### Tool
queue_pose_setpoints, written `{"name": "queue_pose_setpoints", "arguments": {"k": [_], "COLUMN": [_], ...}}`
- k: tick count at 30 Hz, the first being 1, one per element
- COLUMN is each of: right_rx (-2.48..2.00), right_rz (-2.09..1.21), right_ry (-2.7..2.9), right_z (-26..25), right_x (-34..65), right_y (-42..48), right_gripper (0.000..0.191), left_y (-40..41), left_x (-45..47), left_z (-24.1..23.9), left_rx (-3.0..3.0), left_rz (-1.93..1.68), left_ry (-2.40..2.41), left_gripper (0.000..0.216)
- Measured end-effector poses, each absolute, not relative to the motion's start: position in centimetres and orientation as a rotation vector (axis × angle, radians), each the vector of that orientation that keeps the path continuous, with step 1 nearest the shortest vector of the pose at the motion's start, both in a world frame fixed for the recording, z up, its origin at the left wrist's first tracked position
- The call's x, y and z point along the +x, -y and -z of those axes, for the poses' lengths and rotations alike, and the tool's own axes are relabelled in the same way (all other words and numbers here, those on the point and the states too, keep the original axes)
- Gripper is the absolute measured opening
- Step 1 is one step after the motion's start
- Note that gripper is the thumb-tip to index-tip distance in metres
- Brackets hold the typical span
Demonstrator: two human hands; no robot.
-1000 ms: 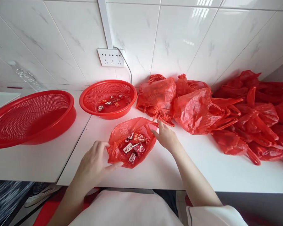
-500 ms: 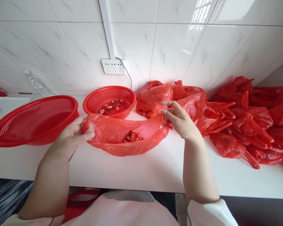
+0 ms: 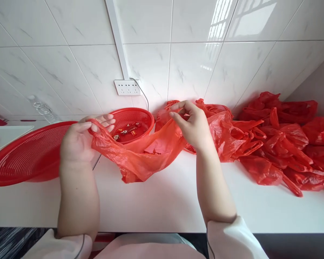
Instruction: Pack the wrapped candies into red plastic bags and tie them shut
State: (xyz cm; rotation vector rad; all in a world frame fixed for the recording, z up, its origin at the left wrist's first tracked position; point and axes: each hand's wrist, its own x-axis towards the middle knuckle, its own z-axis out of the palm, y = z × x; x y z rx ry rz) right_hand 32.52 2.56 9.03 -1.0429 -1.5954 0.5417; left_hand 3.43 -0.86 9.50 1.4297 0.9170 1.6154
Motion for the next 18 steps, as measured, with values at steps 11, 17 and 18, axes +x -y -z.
{"name": "queue_pose_setpoints", "arguments": {"k": [11, 17, 18], "right_rx": [-0.323, -0.467, -0.51], "right_rz": [-0.616, -0.248, -0.333], "right_ry": [1.815, 2.026, 2.069], "right_z": [-5.0, -4.2, -4.1], "right_x": [27.8, 27.4, 27.7], "right_y": [-0.3, -1.2, -1.5], "right_gripper": [0.022, 0.039, 0.04], "left_y": [1.9, 1.9, 1.8], "left_x": [9.0, 10.5, 10.1], "left_z": [-5.3, -4.9, -5.2], "left_rx": [1.833, 1.807, 1.786], "left_rz": [-0.875, -0.886, -0.922], "left_ry": [-1.022, -0.965, -0.971], "left_gripper": [0.04, 0.03, 0.034]}}
